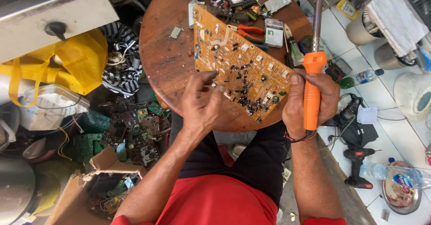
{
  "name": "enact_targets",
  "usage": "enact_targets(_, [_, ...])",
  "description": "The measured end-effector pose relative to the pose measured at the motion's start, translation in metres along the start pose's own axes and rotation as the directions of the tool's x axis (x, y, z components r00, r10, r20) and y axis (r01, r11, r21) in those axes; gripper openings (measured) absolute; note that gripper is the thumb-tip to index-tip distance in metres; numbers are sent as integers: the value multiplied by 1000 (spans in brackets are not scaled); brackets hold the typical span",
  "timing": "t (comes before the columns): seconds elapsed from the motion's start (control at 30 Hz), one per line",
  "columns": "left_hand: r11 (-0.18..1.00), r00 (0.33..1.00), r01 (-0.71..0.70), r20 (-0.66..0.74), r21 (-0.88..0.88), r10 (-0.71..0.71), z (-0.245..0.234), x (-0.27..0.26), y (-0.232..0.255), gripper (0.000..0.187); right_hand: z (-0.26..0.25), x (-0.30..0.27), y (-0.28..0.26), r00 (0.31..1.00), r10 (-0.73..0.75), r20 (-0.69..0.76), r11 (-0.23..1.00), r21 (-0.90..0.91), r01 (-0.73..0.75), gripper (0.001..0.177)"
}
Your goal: The person uses a soldering iron to work on a green circuit board, applying heat to various points on the board. They flip the board over to access the other side and continue soldering.
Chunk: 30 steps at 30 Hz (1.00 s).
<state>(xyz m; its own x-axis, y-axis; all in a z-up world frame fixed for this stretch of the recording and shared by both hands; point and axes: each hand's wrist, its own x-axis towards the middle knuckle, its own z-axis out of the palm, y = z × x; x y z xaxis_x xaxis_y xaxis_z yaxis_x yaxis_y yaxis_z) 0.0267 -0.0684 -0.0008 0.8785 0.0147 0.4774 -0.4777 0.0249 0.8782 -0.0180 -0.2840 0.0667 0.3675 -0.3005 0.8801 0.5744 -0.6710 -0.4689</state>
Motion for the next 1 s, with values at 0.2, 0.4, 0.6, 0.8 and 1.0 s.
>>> enact_targets(0.2, [994,994,-106,5,2,106,22,16,22,29,2,-15,4,999,13,50,1000,11,-14,27])
enact_targets(0.4, [999,999,-8,41,45,6,22,15,34,19,0,-16,9,997,-52,49,998,33,50,25])
enact_targets(0.6, [996,999,-14,30,88,11,20,12,35,17,-6,-29,22,993,-109,43,992,70,106,26])
enact_targets(0.8, [993,997,-68,-26,94,71,19,5,27,17,-3,-36,9,982,-179,59,976,132,170,23])
enact_targets(1.0, [985,990,-113,-68,127,122,17,-1,17,14,-11,-52,-4,974,-178,141,968,201,147,25])
